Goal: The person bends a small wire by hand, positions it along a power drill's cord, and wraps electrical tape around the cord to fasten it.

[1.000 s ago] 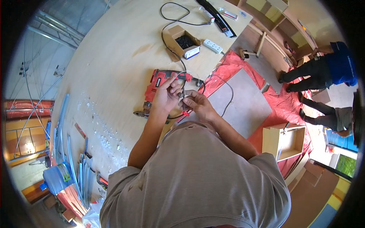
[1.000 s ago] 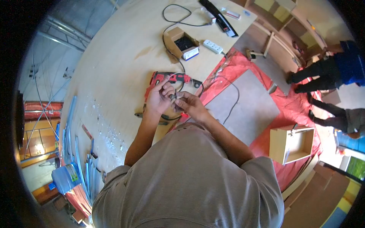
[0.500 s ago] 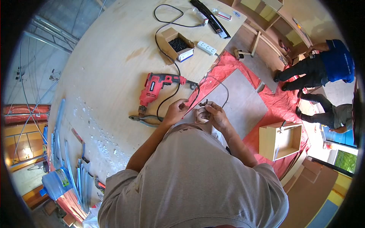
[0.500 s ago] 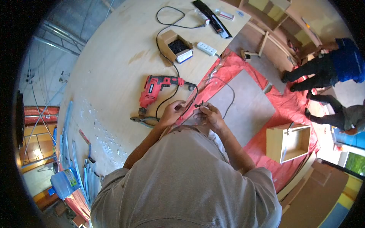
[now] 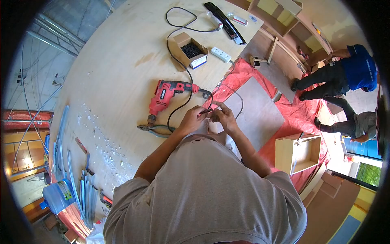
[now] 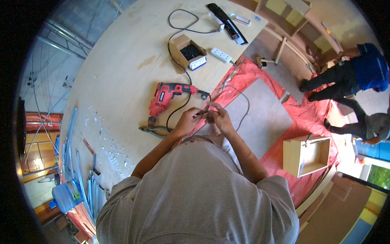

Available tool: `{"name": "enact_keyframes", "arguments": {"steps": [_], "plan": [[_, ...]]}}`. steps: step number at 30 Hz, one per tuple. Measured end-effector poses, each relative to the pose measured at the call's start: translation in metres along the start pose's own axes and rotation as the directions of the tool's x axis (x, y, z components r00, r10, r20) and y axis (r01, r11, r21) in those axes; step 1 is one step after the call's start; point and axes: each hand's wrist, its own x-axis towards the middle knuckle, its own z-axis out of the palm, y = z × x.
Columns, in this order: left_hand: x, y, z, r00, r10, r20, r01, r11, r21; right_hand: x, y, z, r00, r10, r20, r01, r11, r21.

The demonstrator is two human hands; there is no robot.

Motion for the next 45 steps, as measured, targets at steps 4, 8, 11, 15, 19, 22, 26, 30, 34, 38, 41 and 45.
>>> {"name": "enact_keyframes", "arguments": {"steps": [4,8,11,15,19,22,26,30,34,38,41,45], "plan": [[-0.003,0.007,-0.008,0.997,-0.063,0.042,0.064,0.998,-0.018,0.005,-0.009,-0.011,0.965,-0.156,0.212,0.244,0.834,-0.495],[-0.002,0.008,-0.008,0.989,-0.107,0.099,0.113,0.992,-0.06,0.015,0.004,-0.014,0.896,-0.398,0.199,0.419,0.603,-0.679],[0.0,-0.003,-0.01,0.991,-0.071,0.114,0.05,0.983,0.174,0.027,-0.003,-0.015,0.937,-0.346,0.04,0.285,0.695,-0.66],[-0.01,-0.032,-0.015,0.989,-0.138,0.052,0.111,0.928,0.355,0.047,-0.017,-0.019,0.955,-0.296,-0.037,0.189,0.695,-0.693],[-0.023,-0.041,-0.024,0.972,-0.237,0.003,0.224,0.923,0.312,0.098,0.015,-0.039,0.942,-0.324,0.085,0.261,0.551,-0.793],[-0.033,-0.055,-0.025,0.979,-0.187,-0.085,0.205,0.929,0.31,0.112,0.01,-0.027,0.975,-0.208,0.074,0.166,0.473,-0.865],[-0.046,-0.059,-0.032,0.966,-0.206,-0.156,0.239,0.94,0.245,0.123,0.003,-0.019,0.972,-0.18,0.147,0.179,0.173,-0.968],[-0.055,-0.063,-0.032,0.949,-0.223,-0.222,0.279,0.922,0.267,0.131,-0.008,-0.015,0.957,-0.156,0.244,0.239,-0.05,-0.97],[-0.046,-0.059,-0.03,0.97,-0.041,-0.238,0.134,0.911,0.391,0.134,-0.005,-0.017,0.967,-0.192,0.164,0.17,0.012,-0.985],[-0.016,-0.048,-0.023,0.976,-0.075,-0.202,0.157,0.891,0.427,0.136,0.01,-0.028,0.905,-0.347,0.245,0.26,-0.005,-0.966],[0.015,-0.034,-0.01,0.955,-0.235,-0.181,0.27,0.942,0.198,0.132,0.015,-0.032,0.943,-0.3,0.144,0.23,0.275,-0.934],[0.046,-0.057,0.016,0.908,-0.375,-0.188,0.319,0.909,-0.269,0.122,0.014,-0.032,0.965,-0.252,0.071,0.173,0.408,-0.896]]}}
